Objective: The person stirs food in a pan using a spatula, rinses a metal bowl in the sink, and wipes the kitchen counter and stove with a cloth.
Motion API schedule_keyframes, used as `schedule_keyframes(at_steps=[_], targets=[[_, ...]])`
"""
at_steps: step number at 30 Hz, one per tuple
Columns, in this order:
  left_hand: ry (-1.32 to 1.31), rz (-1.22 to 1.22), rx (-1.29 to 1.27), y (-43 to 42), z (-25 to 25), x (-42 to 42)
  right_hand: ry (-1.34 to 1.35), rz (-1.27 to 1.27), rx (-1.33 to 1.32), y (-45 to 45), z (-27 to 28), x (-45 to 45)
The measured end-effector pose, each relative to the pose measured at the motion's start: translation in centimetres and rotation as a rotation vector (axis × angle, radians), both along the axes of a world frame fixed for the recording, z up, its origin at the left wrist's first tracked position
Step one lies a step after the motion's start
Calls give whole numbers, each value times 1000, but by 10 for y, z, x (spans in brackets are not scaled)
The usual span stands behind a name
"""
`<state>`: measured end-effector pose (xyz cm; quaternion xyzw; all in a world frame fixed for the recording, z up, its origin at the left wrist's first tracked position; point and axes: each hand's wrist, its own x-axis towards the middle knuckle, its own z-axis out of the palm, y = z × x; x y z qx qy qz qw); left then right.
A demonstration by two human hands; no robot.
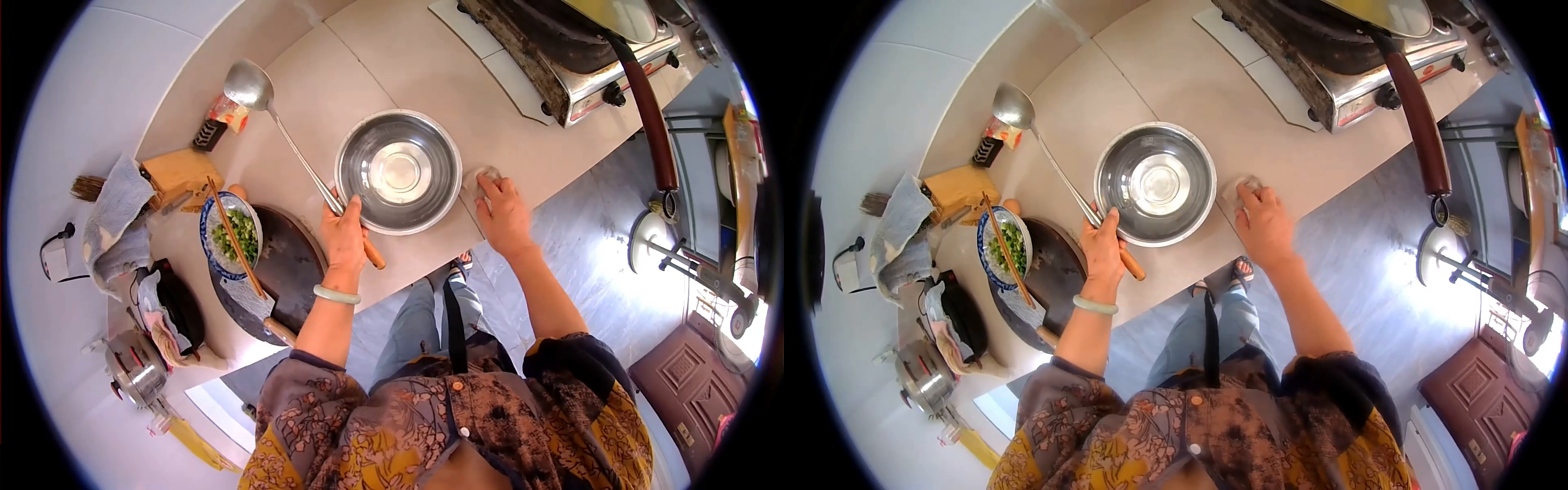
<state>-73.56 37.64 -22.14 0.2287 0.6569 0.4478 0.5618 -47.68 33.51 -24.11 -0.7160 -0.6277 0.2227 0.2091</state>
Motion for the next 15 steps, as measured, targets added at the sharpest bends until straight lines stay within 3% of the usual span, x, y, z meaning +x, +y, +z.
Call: schedule_keyframes(at_steps=[9,15], targets=[[-36,8,12,-9,-2,-9,51,181,-21,-46,4,-71],[88,-6,3,-27,24,-18,100,363,-109,-77,2,-140]])
